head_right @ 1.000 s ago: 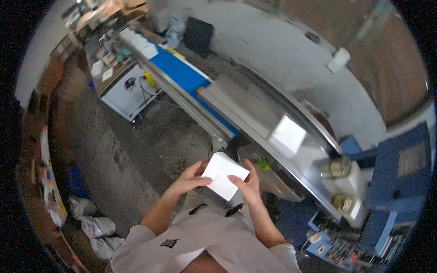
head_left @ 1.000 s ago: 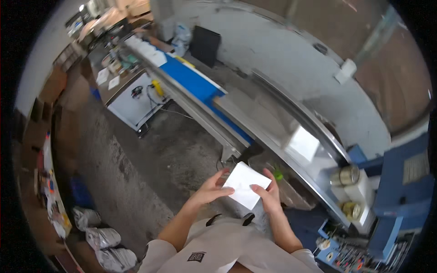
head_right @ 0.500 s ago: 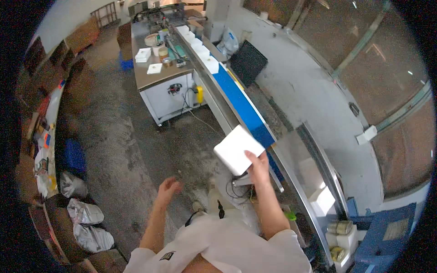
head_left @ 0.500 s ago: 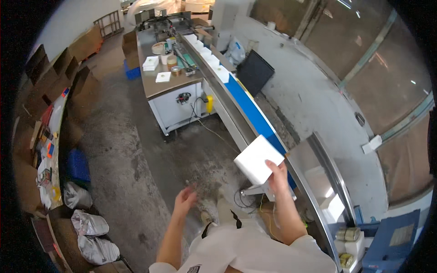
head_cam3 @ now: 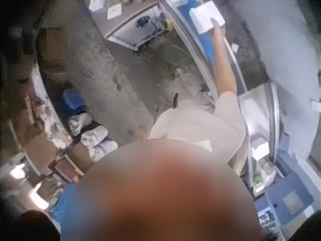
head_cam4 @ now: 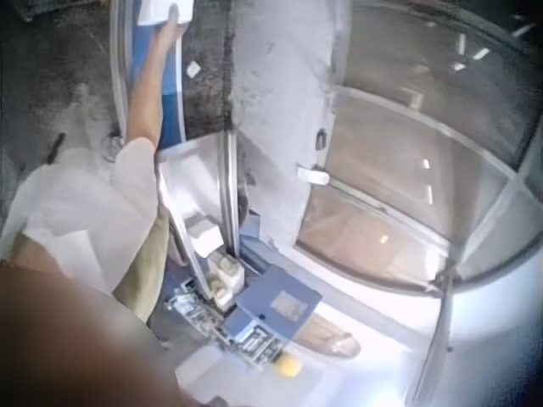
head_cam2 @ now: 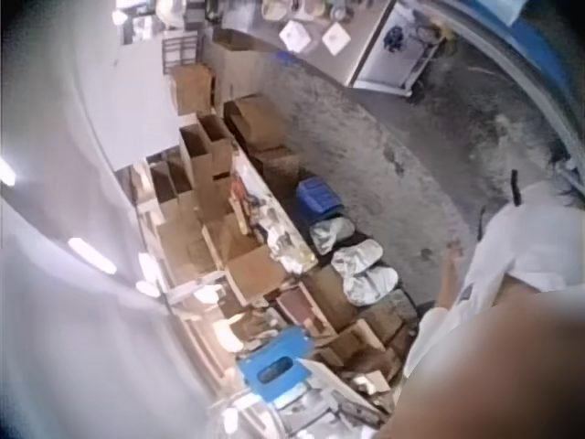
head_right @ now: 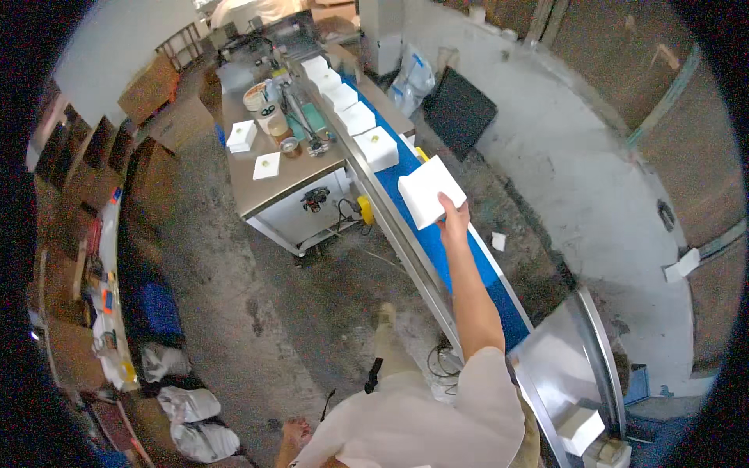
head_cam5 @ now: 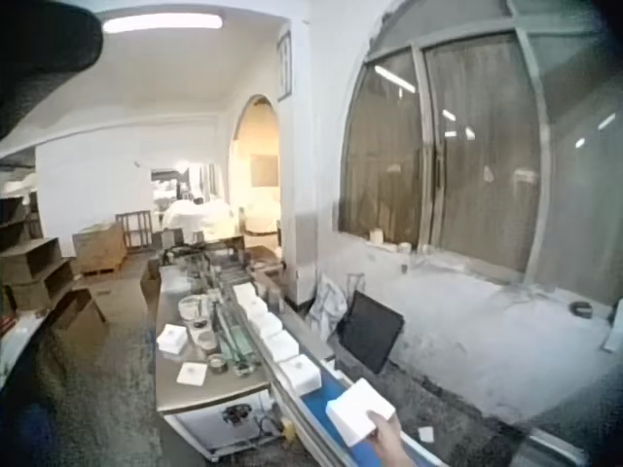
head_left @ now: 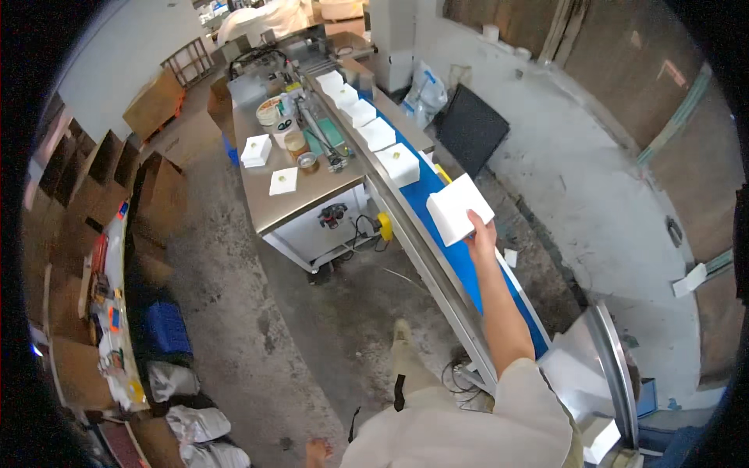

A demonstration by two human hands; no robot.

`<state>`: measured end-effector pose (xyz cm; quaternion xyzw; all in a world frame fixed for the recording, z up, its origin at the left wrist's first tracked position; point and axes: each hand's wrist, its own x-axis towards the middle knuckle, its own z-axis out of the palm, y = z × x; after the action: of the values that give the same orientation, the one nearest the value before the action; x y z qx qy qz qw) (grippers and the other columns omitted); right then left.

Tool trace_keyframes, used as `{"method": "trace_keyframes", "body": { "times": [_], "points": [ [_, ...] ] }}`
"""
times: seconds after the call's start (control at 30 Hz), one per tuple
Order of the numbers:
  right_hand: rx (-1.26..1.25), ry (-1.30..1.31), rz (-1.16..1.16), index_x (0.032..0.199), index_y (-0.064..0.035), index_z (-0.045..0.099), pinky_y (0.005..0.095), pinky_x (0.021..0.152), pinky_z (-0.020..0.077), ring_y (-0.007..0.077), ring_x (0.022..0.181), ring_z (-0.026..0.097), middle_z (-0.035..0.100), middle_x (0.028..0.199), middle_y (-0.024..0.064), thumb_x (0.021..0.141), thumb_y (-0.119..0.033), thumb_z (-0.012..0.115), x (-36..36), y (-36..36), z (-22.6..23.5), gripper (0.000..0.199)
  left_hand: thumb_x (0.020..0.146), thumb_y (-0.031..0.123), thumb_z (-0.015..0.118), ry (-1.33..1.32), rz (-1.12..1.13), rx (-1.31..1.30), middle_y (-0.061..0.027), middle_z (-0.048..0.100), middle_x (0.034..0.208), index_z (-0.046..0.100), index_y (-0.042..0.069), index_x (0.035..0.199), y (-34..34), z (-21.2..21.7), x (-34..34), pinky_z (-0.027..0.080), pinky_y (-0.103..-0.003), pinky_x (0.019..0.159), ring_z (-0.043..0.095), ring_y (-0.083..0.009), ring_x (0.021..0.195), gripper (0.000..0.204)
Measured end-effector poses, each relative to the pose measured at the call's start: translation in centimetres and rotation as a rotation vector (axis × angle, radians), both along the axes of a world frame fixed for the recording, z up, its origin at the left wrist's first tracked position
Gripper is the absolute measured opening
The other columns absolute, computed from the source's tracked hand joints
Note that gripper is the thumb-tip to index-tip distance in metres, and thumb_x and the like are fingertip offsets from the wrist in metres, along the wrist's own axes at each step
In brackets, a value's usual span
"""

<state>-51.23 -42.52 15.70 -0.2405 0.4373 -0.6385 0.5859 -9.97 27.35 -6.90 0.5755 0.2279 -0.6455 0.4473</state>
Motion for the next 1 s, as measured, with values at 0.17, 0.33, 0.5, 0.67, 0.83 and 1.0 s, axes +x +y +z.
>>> {"method": "trace_keyframes", "body": {
  "times": [0.17,0.33,0.5,0.67,0.83,1.0],
  "points": [
    [0.107,-0.053,0.011,0.131,-0.0048,0.048,0.0403,0.081,0.0537,0.0247,0.107,0.062,0.061,0.119,0.0096,0.076,-0.018,0.082,3.0,-12.0,-8.1,0.066,0.094,0.029,0.055,-0.196,-0.578,-0.197,-0.0069,0.054,0.070,0.054,0.007,0.086,-10.5,4.6,2.7,0.042,-0.035,0.048,0.051,-0.0194,0.055,0.023],
    [0.252,-0.063,0.037,0.130,-0.0055,0.049,0.0385,0.079,0.0544,0.0234,0.104,0.063,0.062,0.117,0.0093,0.076,-0.019,0.082,5.4,-16.2,-11.9,0.066,0.089,0.014,0.067,-0.458,-0.302,0.062,-0.0053,0.064,0.088,0.061,0.006,0.107,-27.8,11.8,-0.1,0.048,-0.024,0.059,0.061,-0.0163,0.072,0.020],
    [0.256,-0.053,0.017,0.127,-0.0024,0.050,0.0303,0.060,0.0516,0.0193,0.082,0.065,0.065,0.103,0.0088,0.073,-0.023,0.084,7.3,-17.1,-14.6,0.068,0.091,0.017,0.066,-0.556,-0.567,0.019,-0.0076,0.067,0.097,0.055,0.004,0.124,-38.5,15.1,-1.8,0.052,-0.030,0.067,0.066,-0.0193,0.081,0.037],
    [0.348,0.049,0.005,0.136,0.0018,0.044,0.0288,0.055,0.0481,0.0174,0.074,0.063,0.065,0.102,0.0112,0.067,-0.026,0.088,8.0,-17.4,-16.1,0.086,0.089,0.020,0.068,-0.531,-0.675,0.010,-0.0082,0.067,0.100,0.053,0.000,0.128,-42.3,14.1,-1.6,0.053,-0.032,0.072,0.066,-0.0185,0.086,0.046],
    [0.310,0.094,-0.091,0.138,0.0067,0.042,0.0255,0.055,0.0431,0.0128,0.069,0.056,0.062,0.101,0.0098,0.067,-0.027,0.088,6.9,-17.3,-16.7,0.091,0.089,0.020,0.068,-0.560,-0.828,0.005,-0.0073,0.068,0.099,0.053,0.000,0.128,-45.6,13.3,-0.5,0.052,-0.033,0.074,0.065,-0.0168,0.087,0.046],
    [0.550,0.250,0.048,0.132,0.0043,0.051,0.0306,0.070,0.0500,0.0202,0.089,0.061,0.065,0.107,0.0110,0.072,-0.020,0.079,4.3,-15.0,-12.2,0.070,0.088,0.016,0.068,-0.426,-0.829,-0.128,-0.0075,0.069,0.099,0.051,0.000,0.130,-47.8,8.4,4.1,0.052,-0.032,0.074,0.065,-0.0163,0.088,0.048]
  ]
}}
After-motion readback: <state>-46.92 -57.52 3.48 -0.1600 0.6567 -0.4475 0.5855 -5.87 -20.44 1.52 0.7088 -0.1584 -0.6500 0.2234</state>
